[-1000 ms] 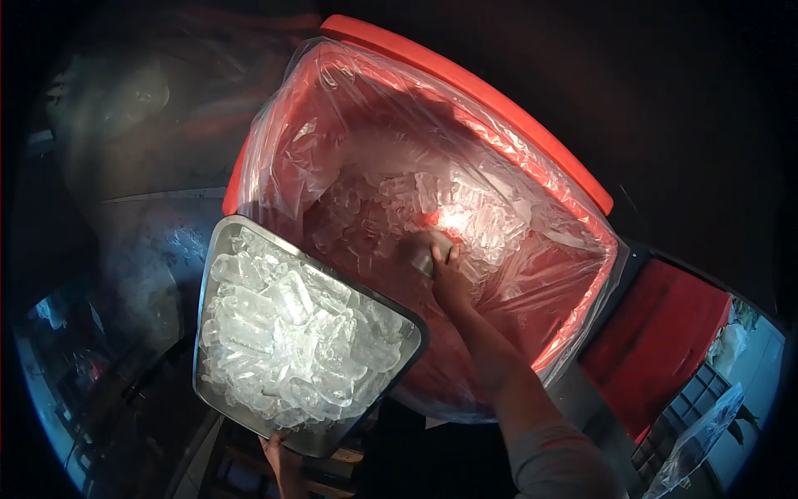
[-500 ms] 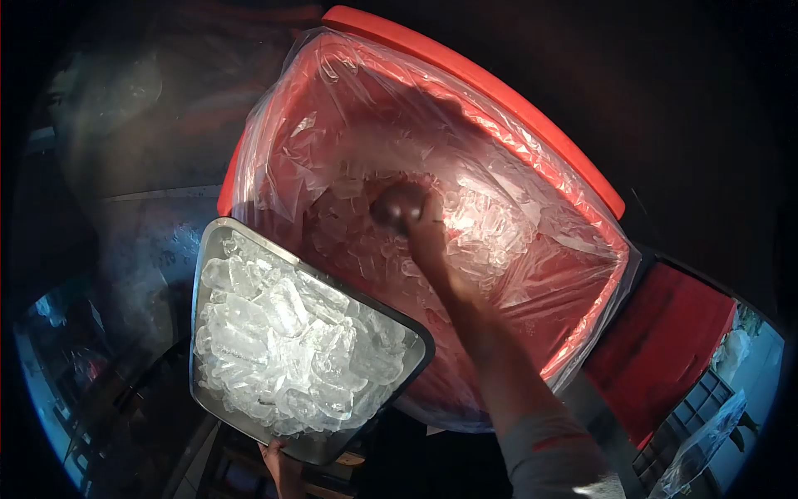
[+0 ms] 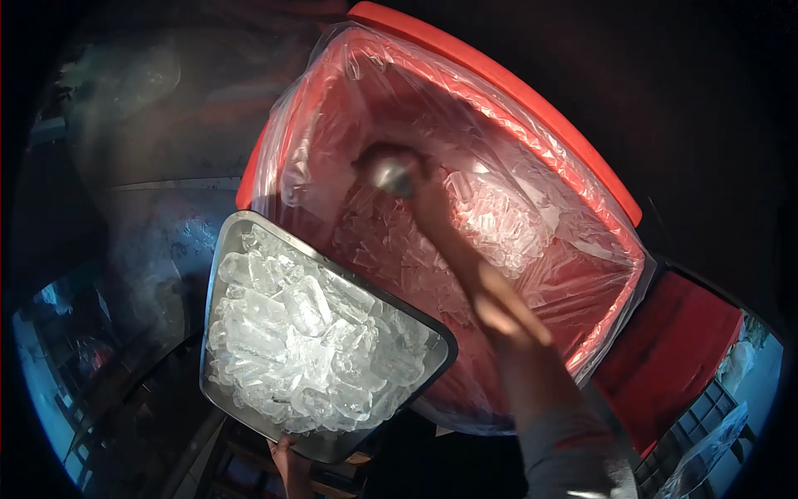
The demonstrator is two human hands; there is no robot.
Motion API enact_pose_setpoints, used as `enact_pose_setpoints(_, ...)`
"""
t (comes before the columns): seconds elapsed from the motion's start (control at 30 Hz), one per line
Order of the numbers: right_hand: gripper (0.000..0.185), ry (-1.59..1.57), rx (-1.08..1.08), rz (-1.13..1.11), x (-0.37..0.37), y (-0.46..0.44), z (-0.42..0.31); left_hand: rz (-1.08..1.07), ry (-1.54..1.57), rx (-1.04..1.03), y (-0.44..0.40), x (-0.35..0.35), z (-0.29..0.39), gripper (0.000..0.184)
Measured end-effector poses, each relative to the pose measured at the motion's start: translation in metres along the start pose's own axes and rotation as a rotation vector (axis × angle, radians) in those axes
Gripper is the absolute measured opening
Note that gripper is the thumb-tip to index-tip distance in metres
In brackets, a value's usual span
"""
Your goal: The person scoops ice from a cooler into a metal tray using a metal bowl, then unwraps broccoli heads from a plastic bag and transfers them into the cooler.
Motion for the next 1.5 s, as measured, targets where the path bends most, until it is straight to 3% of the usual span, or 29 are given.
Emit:
enact_pose_setpoints(0.1,0.058,0.159,0.123,-0.209,-0.043,0.025,-0.022,-0.018,-0.033,0.004,0.003,0.002,0.003,0.061)
enact_pose_setpoints(0.2,0.059,0.162,0.277,-0.28,-0.051,0.059,-0.022,-0.04,-0.014,-0.014,0.0,-0.005,0.0,0.062)
enact_pose_setpoints(0.23,0.06,0.099,0.146,-0.471,-0.06,0.072,0.001,-0.045,-0.016,-0.021,0.0,-0.005,0.001,0.062)
enact_pose_setpoints(0.33,0.069,0.091,0.109,-0.491,-0.017,0.089,0.028,0.038,-0.007,0.013,0.0,0.006,0.0,0.072)
enact_pose_setpoints(0.4,0.073,0.166,0.011,-0.773,0.001,0.118,0.047,-0.015,0.02,0.001,-0.002,0.002,-0.001,0.072)
enact_pose_setpoints(0.47,0.075,0.24,-0.009,-0.565,0.016,0.154,0.087,-0.012,0.028,0.0,-0.006,0.008,-0.004,0.07)
enact_pose_setpoints(0.53,0.074,0.11,-0.316,-0.711,0.022,0.194,0.116,-0.026,0.026,0.009,-0.006,0.003,-0.006,0.068)
enact_pose_setpoints(0.63,0.073,0.006,-0.643,-0.634,0.026,0.203,0.115,-0.028,0.041,0.052,0.002,-0.006,-0.006,0.069)
enact_pose_setpoints(0.7,0.07,-0.234,-0.572,-0.397,-0.02,0.203,0.147,-0.034,0.072,0.068,0.0,-0.01,-0.009,0.071)
enact_pose_setpoints(0.8,0.069,-0.722,-0.838,-0.285,-0.052,0.194,0.141,-0.041,0.088,0.072,-0.002,0.0,-0.017,0.071)
enact_pose_setpoints(0.87,0.069,-0.924,-0.72,-0.271,-0.088,0.178,0.135,-0.055,0.053,0.061,-0.007,0.011,-0.018,0.071)
enact_pose_setpoints(0.93,0.064,-0.766,-0.626,-0.043,-0.084,0.139,0.116,-0.197,-0.577,-0.302,-0.005,0.018,-0.001,0.069)
enact_pose_setpoints(0.97,0.061,-0.682,-0.585,0.069,-0.08,0.125,0.104,-0.185,-0.676,-0.335,-0.004,0.019,0.0,0.068)
enact_pose_setpoints(1.0,0.057,-0.852,-0.613,0.057,-0.099,0.119,0.095,-0.171,-0.774,-0.369,-0.004,0.021,0.002,0.067)
enact_pose_setpoints(1.13,0.043,-1.543,-0.687,0.02,-0.16,0.095,0.05,0.043,-0.223,-0.056,0.001,0.013,-0.003,0.065)
enact_pose_setpoints(1.2,0.043,-1.637,-0.594,-0.054,-0.174,0.092,0.034,0.06,-0.064,-0.007,0.003,0.009,-0.003,0.065)
enact_pose_setpoints(1.33,0.048,-1.148,-0.131,-0.073,-0.13,0.074,0.005,0.081,-0.111,0.001,0.007,0.009,-0.002,0.068)
enact_pose_setpoints(1.4,0.049,-1.052,-0.044,-0.031,-0.11,0.063,0.007,0.048,-0.075,0.002,0.008,-0.001,0.0,0.067)
enact_pose_setpoints(1.5,0.042,-1.051,-0.101,-0.124,-0.087,0.068,0.029,0.0,-0.024,-0.032,0.003,-0.003,0.001,0.064)
Point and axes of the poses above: each hand's wrist, its own y-axis away from the middle knuckle, its own x-axis out of the back of the hand, z = x × y, the point moved 10 cm from there along -y, towards the middle knuckle, and after that the axes turned 4 degrees about x, right-handed, at the moved point
